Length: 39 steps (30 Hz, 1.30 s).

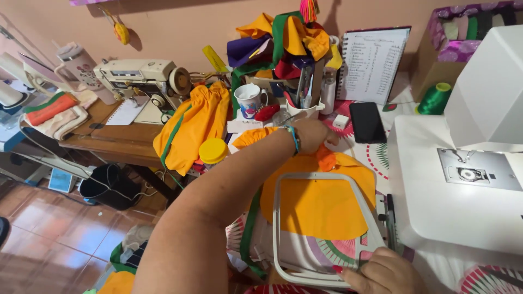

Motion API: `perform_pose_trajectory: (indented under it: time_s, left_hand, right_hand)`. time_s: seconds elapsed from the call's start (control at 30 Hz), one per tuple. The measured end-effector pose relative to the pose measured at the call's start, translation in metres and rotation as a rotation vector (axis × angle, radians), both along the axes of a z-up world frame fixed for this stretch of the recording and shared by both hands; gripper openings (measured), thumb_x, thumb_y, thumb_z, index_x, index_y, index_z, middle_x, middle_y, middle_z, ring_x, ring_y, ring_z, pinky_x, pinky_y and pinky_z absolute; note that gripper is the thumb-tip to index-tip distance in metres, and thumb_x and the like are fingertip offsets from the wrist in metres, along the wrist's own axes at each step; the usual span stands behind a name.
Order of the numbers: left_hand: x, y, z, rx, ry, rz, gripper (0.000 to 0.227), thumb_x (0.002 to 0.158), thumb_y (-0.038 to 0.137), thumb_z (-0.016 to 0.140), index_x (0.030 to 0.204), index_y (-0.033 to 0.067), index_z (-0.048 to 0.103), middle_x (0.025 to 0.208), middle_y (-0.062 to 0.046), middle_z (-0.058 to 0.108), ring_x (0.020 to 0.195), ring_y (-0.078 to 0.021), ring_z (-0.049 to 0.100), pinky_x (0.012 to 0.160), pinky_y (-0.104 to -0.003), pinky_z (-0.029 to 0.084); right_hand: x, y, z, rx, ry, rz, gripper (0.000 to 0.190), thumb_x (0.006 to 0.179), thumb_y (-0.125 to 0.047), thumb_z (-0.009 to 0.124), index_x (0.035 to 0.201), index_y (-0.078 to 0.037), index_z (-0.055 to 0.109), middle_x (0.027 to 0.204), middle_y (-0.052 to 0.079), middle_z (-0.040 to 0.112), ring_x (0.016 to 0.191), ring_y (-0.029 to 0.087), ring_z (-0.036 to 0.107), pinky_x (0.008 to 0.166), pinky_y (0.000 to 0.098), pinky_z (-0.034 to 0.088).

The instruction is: The person removes a fabric piece from an embroidery hoop, trims an orange fabric with scissors, and then places a yellow drawstring bag into the hoop, securing it for embroidery. The person handles the hoop, fabric, and scissors throughout the process.

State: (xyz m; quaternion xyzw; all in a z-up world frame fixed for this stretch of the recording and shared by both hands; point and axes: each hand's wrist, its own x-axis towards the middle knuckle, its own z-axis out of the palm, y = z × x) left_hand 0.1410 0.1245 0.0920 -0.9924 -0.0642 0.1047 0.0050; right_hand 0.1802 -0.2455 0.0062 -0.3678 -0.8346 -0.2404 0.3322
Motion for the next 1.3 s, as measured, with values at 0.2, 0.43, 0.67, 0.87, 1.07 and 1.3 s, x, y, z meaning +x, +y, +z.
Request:
perform_pose_trajectory:
  time_s: [0.2,0.43,0.67,0.87,1.07,1.3]
  left_hand:
    - [-0.002,0.007,-0.003,-0.358,-0.040,0.147,0.036,0.084,0.006,0.066,0.109,0.0271,0.082,0.114,0.009,0.079,0.114,-0.0156,0.069,0.096,-0.032,0.056]
    - [0.003,0.029,-0.030,-0.460,-0.240,0.121,0.018,0.089,0.016,0.074,0.099,0.0273,0.083,0.104,0.008,0.081,0.101,-0.0134,0.074,0.090,-0.034,0.057]
    - [-0.004,0.022,-0.033,-0.561,-0.283,0.127,0.021,0.090,0.010,0.069,0.100,0.0227,0.083,0.103,0.004,0.081,0.100,-0.0157,0.074,0.088,-0.033,0.059]
    - [-0.043,-0.028,-0.011,-0.365,-0.337,0.222,0.047,0.087,0.010,0.069,0.133,0.0166,0.064,0.145,-0.009,0.062,0.128,-0.0317,0.059,0.101,-0.044,0.054]
    - [-0.117,-0.058,-0.055,-0.045,-0.541,0.421,0.021,0.100,0.007,0.050,0.099,0.0058,0.070,0.098,-0.014,0.070,0.087,-0.0288,0.068,0.076,-0.040,0.058]
    - [-0.146,-0.076,-0.120,0.155,-0.555,0.488,0.053,0.093,0.026,0.052,0.138,-0.0017,0.060,0.140,-0.020,0.062,0.128,-0.0354,0.059,0.115,-0.044,0.040]
  right_hand:
    - [-0.003,0.019,0.007,-0.039,0.036,0.007,0.023,0.100,-0.014,0.050,0.113,-0.012,0.069,0.069,0.003,0.047,0.056,0.020,0.051,0.057,0.0391,0.048]
    - [-0.011,0.025,0.007,-0.111,0.058,-0.033,0.022,0.098,-0.017,0.065,0.118,-0.010,0.071,0.082,0.005,0.063,0.073,0.020,0.065,0.066,0.0389,0.054]
    - [-0.019,0.028,0.004,-0.234,0.046,-0.061,0.022,0.095,-0.018,0.069,0.117,-0.012,0.074,0.066,-0.001,0.043,0.056,0.018,0.046,0.057,0.0366,0.044]
    - [-0.010,0.029,-0.028,-0.507,0.023,-0.042,0.042,0.091,-0.033,0.077,0.126,-0.013,0.068,0.103,0.007,0.064,0.090,0.026,0.062,0.082,0.0422,0.050]
    - [-0.015,0.028,-0.021,-0.705,0.261,-0.026,0.043,0.090,-0.036,0.081,0.127,-0.015,0.074,0.108,0.004,0.068,0.101,0.024,0.063,0.089,0.0398,0.047]
    - [0.030,0.071,-0.039,-0.375,0.087,-0.486,0.047,0.092,-0.028,0.063,0.135,-0.009,0.063,0.136,0.014,0.065,0.131,0.033,0.058,0.113,0.0514,0.040]
